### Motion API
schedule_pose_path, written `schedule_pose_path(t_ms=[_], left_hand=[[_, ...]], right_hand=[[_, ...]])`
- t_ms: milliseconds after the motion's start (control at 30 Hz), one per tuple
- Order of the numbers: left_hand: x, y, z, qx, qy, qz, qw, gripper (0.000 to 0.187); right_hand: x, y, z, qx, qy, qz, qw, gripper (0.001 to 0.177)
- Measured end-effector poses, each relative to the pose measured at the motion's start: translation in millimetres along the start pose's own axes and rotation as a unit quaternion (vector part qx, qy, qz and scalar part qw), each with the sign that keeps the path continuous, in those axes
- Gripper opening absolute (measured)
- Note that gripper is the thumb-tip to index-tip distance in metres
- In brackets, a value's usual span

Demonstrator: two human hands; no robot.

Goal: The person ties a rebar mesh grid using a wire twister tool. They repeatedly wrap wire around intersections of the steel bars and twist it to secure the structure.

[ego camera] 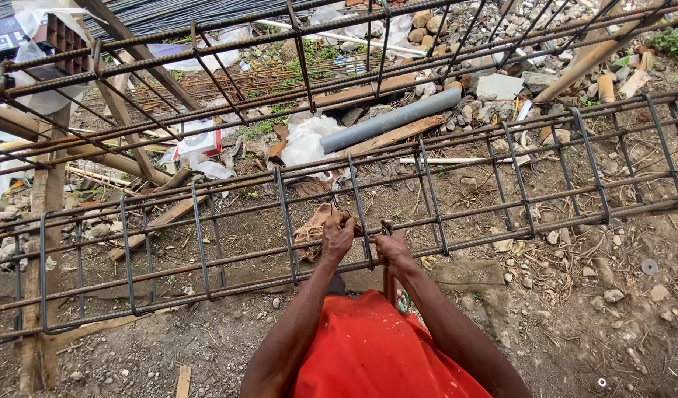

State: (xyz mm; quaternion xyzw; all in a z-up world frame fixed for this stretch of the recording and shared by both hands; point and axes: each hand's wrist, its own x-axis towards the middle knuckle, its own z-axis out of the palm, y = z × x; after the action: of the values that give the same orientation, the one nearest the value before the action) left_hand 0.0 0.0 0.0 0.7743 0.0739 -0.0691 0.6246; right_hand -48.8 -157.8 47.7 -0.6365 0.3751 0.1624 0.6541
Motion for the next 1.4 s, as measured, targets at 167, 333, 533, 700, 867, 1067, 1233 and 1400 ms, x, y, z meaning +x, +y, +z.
schedule_pose_path(t_ms=[167,333,533,700,867,1067,1233,1400], left_hand=[[-18.1,9.7,6.4,0.021,-0.011,0.030,0.999,0.015],[-39.9,37.6,6.8,0.078,-0.009,0.061,0.995,0.012],[-53.4,45.5,13.2,0.172,0.037,0.168,0.970,0.005],[-52.3,24.1,27.1,0.066,0.078,0.146,0.984,0.006],[-33.2,13.5,26.2,0.055,0.012,0.078,0.995,0.006],[-16.2,23.1,20.0,0.067,-0.065,-0.034,0.995,0.038],[10.0,16.7,27.3,0.126,-0.126,-0.101,0.979,0.026],[36.4,-32.2,53.6,0.227,-0.100,-0.188,0.950,0.008]], right_hand=[[66.4,62.7,-1.2,-0.031,0.010,-0.014,0.999,0.010],[66.2,64.6,-2.3,-0.075,0.038,-0.052,0.995,0.018],[31.6,26.2,4.1,-0.106,-0.002,-0.035,0.994,0.014],[-11.6,-10.2,15.2,-0.134,-0.007,-0.009,0.991,0.024],[9.5,8.3,-1.1,-0.093,-0.042,0.012,0.995,0.037],[32.9,31.1,-8.3,-0.077,-0.060,0.010,0.995,0.042],[31.6,2.3,-8.6,-0.207,-0.107,-0.049,0.971,0.032],[107.6,40.5,-14.0,-0.261,-0.072,-0.010,0.963,0.033]])
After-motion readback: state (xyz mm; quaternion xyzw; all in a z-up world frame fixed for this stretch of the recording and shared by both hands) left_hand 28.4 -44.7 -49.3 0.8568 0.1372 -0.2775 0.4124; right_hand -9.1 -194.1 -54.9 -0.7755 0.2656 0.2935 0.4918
